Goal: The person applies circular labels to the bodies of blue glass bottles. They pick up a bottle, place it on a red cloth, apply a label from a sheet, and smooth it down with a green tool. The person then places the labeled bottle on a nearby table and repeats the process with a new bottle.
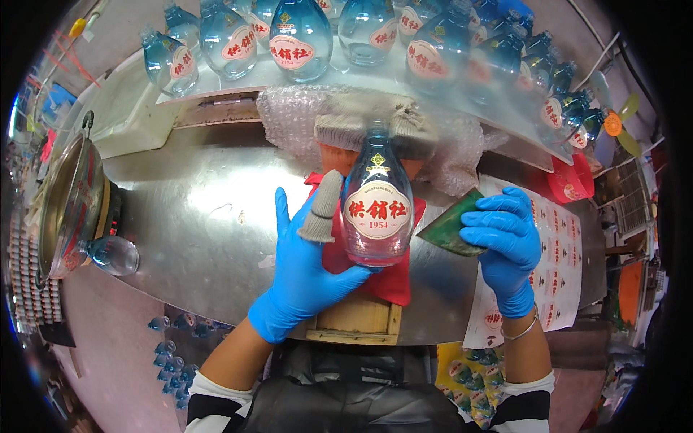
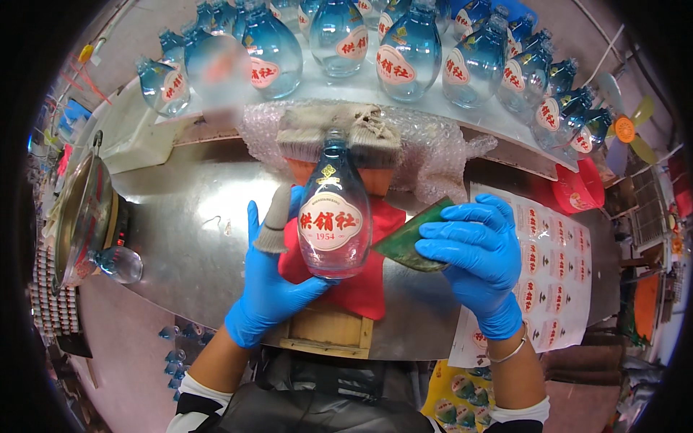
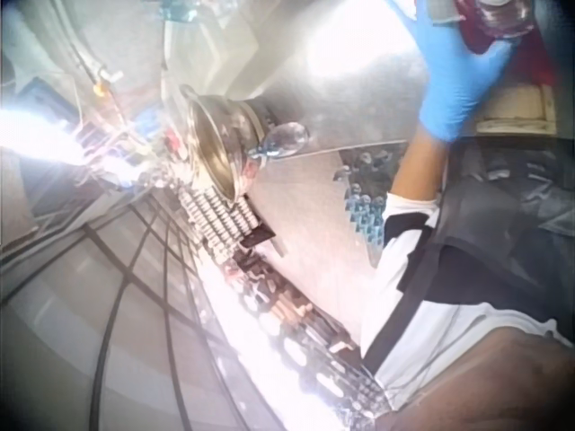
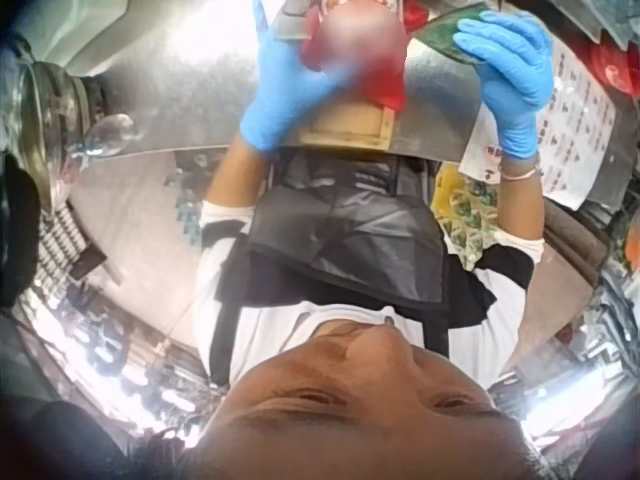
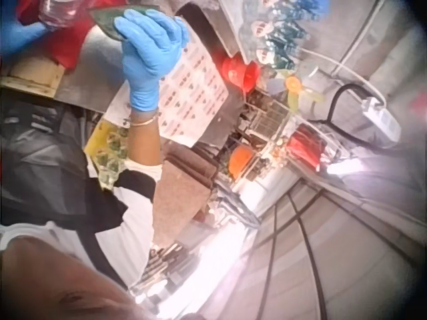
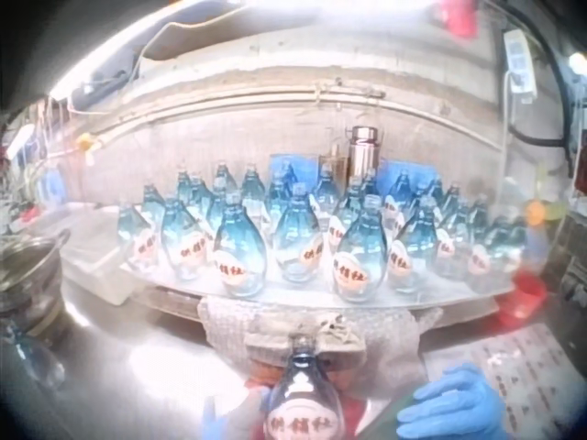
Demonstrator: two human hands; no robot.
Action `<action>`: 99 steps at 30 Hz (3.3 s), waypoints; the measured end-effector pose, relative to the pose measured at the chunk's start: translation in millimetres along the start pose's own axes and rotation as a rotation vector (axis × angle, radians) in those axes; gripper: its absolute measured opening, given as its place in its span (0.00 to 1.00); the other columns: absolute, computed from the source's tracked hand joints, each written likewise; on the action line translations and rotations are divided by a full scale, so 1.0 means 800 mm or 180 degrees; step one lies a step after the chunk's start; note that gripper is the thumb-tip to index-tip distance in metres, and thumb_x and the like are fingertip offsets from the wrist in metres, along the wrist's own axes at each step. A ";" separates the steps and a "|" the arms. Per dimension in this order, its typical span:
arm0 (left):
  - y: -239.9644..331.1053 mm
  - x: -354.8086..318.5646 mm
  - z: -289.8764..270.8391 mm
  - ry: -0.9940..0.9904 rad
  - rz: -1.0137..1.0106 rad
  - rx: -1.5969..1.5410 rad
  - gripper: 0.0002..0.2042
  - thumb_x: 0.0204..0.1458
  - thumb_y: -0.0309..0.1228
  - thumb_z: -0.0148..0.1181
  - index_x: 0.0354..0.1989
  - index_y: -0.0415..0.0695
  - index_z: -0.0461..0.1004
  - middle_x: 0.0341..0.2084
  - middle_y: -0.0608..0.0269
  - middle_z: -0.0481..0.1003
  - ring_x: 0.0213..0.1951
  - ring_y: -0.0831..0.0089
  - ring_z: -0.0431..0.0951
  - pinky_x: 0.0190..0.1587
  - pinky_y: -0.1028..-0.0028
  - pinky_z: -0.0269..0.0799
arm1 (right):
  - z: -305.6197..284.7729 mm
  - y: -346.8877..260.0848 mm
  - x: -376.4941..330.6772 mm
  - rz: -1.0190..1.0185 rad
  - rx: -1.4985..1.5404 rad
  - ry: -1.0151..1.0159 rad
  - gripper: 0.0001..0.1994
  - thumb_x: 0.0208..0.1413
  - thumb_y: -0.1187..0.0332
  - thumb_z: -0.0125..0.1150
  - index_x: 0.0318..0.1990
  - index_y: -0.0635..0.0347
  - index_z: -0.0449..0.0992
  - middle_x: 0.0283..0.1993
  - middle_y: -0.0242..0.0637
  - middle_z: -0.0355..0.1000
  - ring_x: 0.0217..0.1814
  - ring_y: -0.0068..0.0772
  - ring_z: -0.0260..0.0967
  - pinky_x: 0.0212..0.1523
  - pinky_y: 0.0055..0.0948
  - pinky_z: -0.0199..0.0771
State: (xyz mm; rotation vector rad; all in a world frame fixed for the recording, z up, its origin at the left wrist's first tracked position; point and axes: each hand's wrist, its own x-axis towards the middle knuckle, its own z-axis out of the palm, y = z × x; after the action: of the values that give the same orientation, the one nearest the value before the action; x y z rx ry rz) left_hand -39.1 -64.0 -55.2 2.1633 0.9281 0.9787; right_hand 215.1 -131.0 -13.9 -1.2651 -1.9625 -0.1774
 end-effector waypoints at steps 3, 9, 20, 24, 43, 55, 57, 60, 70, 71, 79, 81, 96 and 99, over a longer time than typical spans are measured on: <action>0.003 -0.007 0.004 -0.0180 -0.0156 -0.0134 0.47 0.36 0.43 0.68 0.63 0.40 0.49 0.56 0.55 0.63 0.58 0.60 0.62 0.62 0.49 0.20 | -0.001 -0.001 0.006 0.0021 0.0263 0.0203 0.13 0.32 0.78 0.64 0.29 0.48 0.79 0.36 0.27 0.76 0.41 0.28 0.69 0.51 0.31 0.60; 0.001 -0.006 0.013 0.0172 -0.0110 -0.0130 0.44 0.35 0.41 0.69 0.62 0.43 0.53 0.52 0.58 0.67 0.55 0.63 0.66 0.62 0.48 0.19 | 0.015 -0.033 0.026 0.0261 0.0368 0.0539 0.14 0.31 0.76 0.66 0.31 0.50 0.79 0.34 0.25 0.73 0.33 0.28 0.65 0.38 0.31 0.60; 0.011 -0.015 0.014 0.0387 -0.0199 0.0391 0.44 0.34 0.44 0.69 0.61 0.42 0.56 0.48 0.58 0.70 0.50 0.64 0.70 0.62 0.47 0.19 | 0.016 -0.104 -0.016 -0.0085 -0.0251 -0.0373 0.17 0.31 0.66 0.66 0.35 0.33 0.79 0.31 0.13 0.67 0.33 0.18 0.60 0.48 0.30 0.56; 0.003 -0.016 0.010 0.0108 -0.0621 -0.0525 0.49 0.33 0.43 0.70 0.63 0.39 0.48 0.52 0.55 0.67 0.55 0.64 0.66 0.64 0.56 0.23 | 0.016 -0.085 -0.031 -0.0187 -0.0159 -0.0324 0.16 0.33 0.68 0.66 0.34 0.33 0.79 0.33 0.12 0.68 0.34 0.18 0.61 0.50 0.29 0.56; 0.029 0.077 -0.070 -0.0653 -0.0911 -0.3124 0.18 0.55 0.36 0.52 0.50 0.38 0.65 0.41 0.60 0.72 0.40 0.73 0.72 0.45 0.73 0.69 | 0.035 -0.084 -0.043 0.3088 0.4912 -0.0480 0.11 0.57 0.58 0.51 0.38 0.55 0.69 0.49 0.48 0.65 0.50 0.48 0.65 0.52 0.47 0.66; 0.074 -0.318 -0.243 0.3854 -0.1448 -0.1243 0.13 0.61 0.36 0.39 0.45 0.43 0.68 0.42 0.58 0.73 0.41 0.70 0.75 0.42 0.74 0.73 | 0.100 -0.214 0.111 0.2543 0.2931 -0.3444 0.27 0.60 0.65 0.34 0.61 0.80 0.44 0.67 0.51 0.43 0.70 0.41 0.39 0.68 0.36 0.35; 0.065 -0.395 -0.264 0.4640 -0.1727 -0.0866 0.13 0.62 0.33 0.36 0.43 0.42 0.68 0.41 0.57 0.73 0.39 0.71 0.75 0.41 0.75 0.74 | 0.125 -0.184 0.102 0.3116 0.4372 -0.3200 0.27 0.60 0.67 0.36 0.61 0.80 0.44 0.66 0.49 0.46 0.68 0.38 0.43 0.68 0.33 0.38; 0.001 -0.509 -0.276 0.5593 -0.2280 -0.0076 0.08 0.58 0.28 0.46 0.40 0.41 0.70 0.39 0.63 0.74 0.36 0.82 0.71 0.42 0.80 0.69 | 0.156 -0.130 0.098 0.3028 0.5557 -0.3333 0.25 0.60 0.68 0.38 0.60 0.79 0.46 0.63 0.48 0.51 0.65 0.35 0.49 0.66 0.32 0.42; -0.314 -0.719 -0.185 0.5325 -0.4242 0.1672 0.08 0.50 0.26 0.57 0.39 0.41 0.71 0.32 0.61 0.74 0.34 0.74 0.73 0.41 0.76 0.68 | 0.171 -0.182 0.122 0.3940 0.4389 -0.2258 0.21 0.60 0.66 0.40 0.55 0.73 0.53 0.57 0.44 0.56 0.58 0.34 0.53 0.61 0.31 0.48; -0.342 -0.740 -0.169 0.5514 -0.4090 0.1461 0.10 0.49 0.26 0.59 0.39 0.41 0.72 0.31 0.61 0.74 0.33 0.73 0.73 0.40 0.75 0.68 | 0.176 -0.189 0.124 0.3973 0.4326 -0.2240 0.21 0.60 0.65 0.40 0.55 0.73 0.54 0.56 0.44 0.57 0.57 0.34 0.54 0.61 0.31 0.49; -0.420 -0.765 -0.098 0.5391 -0.4443 0.1313 0.08 0.46 0.27 0.60 0.36 0.42 0.72 0.30 0.61 0.72 0.32 0.72 0.72 0.39 0.75 0.68 | 0.211 -0.228 0.144 0.3969 0.3874 -0.2297 0.18 0.59 0.63 0.42 0.51 0.68 0.59 0.51 0.41 0.61 0.51 0.33 0.57 0.57 0.31 0.53; -0.409 -0.753 -0.123 0.4832 -0.5193 0.1500 0.10 0.44 0.31 0.60 0.35 0.43 0.73 0.31 0.61 0.73 0.34 0.67 0.74 0.39 0.72 0.69 | 0.220 -0.239 0.150 0.3955 0.3798 -0.2317 0.17 0.59 0.63 0.43 0.50 0.67 0.61 0.49 0.40 0.62 0.50 0.32 0.58 0.56 0.31 0.55; -0.342 -0.756 -0.120 0.4628 -0.5272 0.2079 0.08 0.47 0.32 0.54 0.34 0.44 0.75 0.33 0.56 0.75 0.38 0.58 0.74 0.42 0.66 0.69 | 0.217 -0.264 0.173 0.3987 0.3469 -0.2618 0.15 0.58 0.59 0.48 0.45 0.61 0.69 0.43 0.35 0.68 0.42 0.29 0.64 0.48 0.26 0.63; -0.292 -0.767 -0.084 0.4841 -0.5295 0.2601 0.07 0.45 0.29 0.56 0.33 0.44 0.75 0.32 0.58 0.75 0.37 0.60 0.75 0.42 0.68 0.70 | 0.198 -0.226 0.179 0.4104 0.4307 -0.2789 0.17 0.59 0.59 0.47 0.46 0.63 0.69 0.45 0.40 0.68 0.44 0.33 0.64 0.49 0.30 0.64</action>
State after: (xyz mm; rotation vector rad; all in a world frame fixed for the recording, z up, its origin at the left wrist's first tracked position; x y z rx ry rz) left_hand -473.9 -390.3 -429.1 -0.1850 3.2033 1.0695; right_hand -46.6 -39.4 23.8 -1.3043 -0.8512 2.1628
